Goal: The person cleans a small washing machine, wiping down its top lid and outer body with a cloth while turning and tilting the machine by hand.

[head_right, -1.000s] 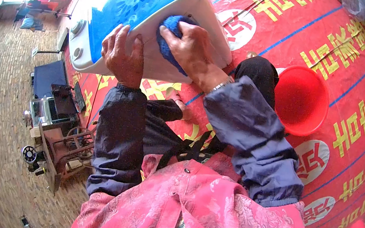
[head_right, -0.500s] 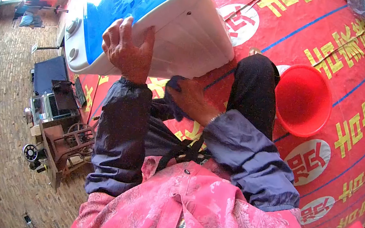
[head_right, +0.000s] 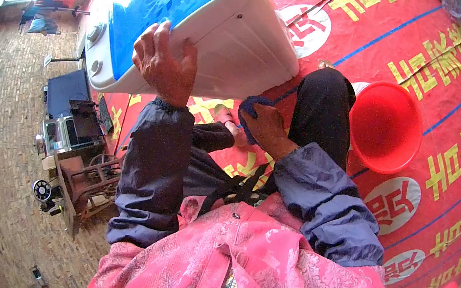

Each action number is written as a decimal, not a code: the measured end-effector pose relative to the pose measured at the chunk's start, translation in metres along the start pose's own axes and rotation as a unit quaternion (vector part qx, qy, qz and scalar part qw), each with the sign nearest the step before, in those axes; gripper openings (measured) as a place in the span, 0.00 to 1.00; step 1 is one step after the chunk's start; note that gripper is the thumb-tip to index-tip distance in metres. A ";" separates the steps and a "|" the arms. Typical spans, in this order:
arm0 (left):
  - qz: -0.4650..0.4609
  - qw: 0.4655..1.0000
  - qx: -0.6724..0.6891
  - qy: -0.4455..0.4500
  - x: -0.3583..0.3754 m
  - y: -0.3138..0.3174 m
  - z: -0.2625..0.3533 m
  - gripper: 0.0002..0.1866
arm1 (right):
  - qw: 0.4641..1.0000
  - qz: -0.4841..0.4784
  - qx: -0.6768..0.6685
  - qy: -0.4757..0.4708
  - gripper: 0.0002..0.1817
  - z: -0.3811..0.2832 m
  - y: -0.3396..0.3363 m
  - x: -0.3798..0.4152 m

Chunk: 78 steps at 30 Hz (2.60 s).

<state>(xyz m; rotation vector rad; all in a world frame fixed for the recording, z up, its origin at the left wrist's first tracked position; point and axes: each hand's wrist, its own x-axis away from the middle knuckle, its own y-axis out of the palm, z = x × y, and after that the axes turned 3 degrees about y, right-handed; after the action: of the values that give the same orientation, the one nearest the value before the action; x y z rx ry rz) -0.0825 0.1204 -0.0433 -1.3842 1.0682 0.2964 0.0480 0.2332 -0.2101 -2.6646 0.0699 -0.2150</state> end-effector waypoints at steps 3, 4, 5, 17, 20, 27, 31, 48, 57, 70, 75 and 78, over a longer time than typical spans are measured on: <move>-0.009 0.999 0.001 -0.032 -0.007 -0.003 0.009 0.24 | 1.000 0.001 0.012 0.002 0.21 -0.001 0.002 0.002; -0.012 0.999 0.001 -0.044 -0.008 -0.004 0.012 0.24 | 1.000 0.001 0.018 0.003 0.21 0.001 0.003 0.002; -0.013 0.999 -0.001 -0.042 -0.007 -0.004 0.012 0.25 | 1.000 0.001 0.023 0.004 0.21 0.002 0.005 0.001; -0.008 0.999 0.016 -0.035 -0.007 -0.005 0.006 0.22 | 0.999 0.010 0.037 -0.020 0.22 0.004 0.006 0.002; -0.019 0.999 0.001 -0.031 -0.007 -0.005 0.007 0.21 | 0.999 0.012 0.033 -0.018 0.21 0.003 0.005 0.001; 0.005 0.998 0.062 0.000 0.014 -0.026 -0.033 0.15 | 0.978 0.068 -0.199 0.010 0.15 -0.062 -0.042 -0.019; 0.025 0.997 0.047 -0.055 0.028 -0.042 -0.059 0.13 | 0.959 0.157 -0.134 -0.194 0.16 -0.118 -0.095 -0.067; 0.015 0.987 0.126 -0.100 0.045 -0.043 -0.066 0.15 | 0.934 0.091 -0.312 -0.149 0.14 -0.172 -0.070 -0.079; 0.043 0.986 0.142 -0.081 0.048 -0.046 -0.071 0.13 | 0.941 0.152 -0.220 -0.208 0.17 -0.177 -0.071 -0.085; -0.056 0.941 0.200 -0.268 0.190 -0.079 -0.046 0.10 | 0.969 0.083 -0.104 -0.209 0.18 -0.213 -0.044 -0.083; -0.031 0.922 0.196 -0.334 0.184 -0.077 -0.059 0.08 | 0.946 0.035 0.027 -0.320 0.19 -0.237 0.018 -0.074; -0.037 0.905 0.186 -0.380 0.185 -0.079 -0.068 0.07 | 0.952 -0.070 0.030 -0.296 0.17 -0.214 0.072 -0.075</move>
<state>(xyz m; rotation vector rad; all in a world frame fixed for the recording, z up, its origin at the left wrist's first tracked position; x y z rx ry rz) 0.0438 -0.0327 -0.1189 -0.8331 0.3858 0.4962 -0.0616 0.0805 -0.0646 -2.5597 -0.3119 0.5308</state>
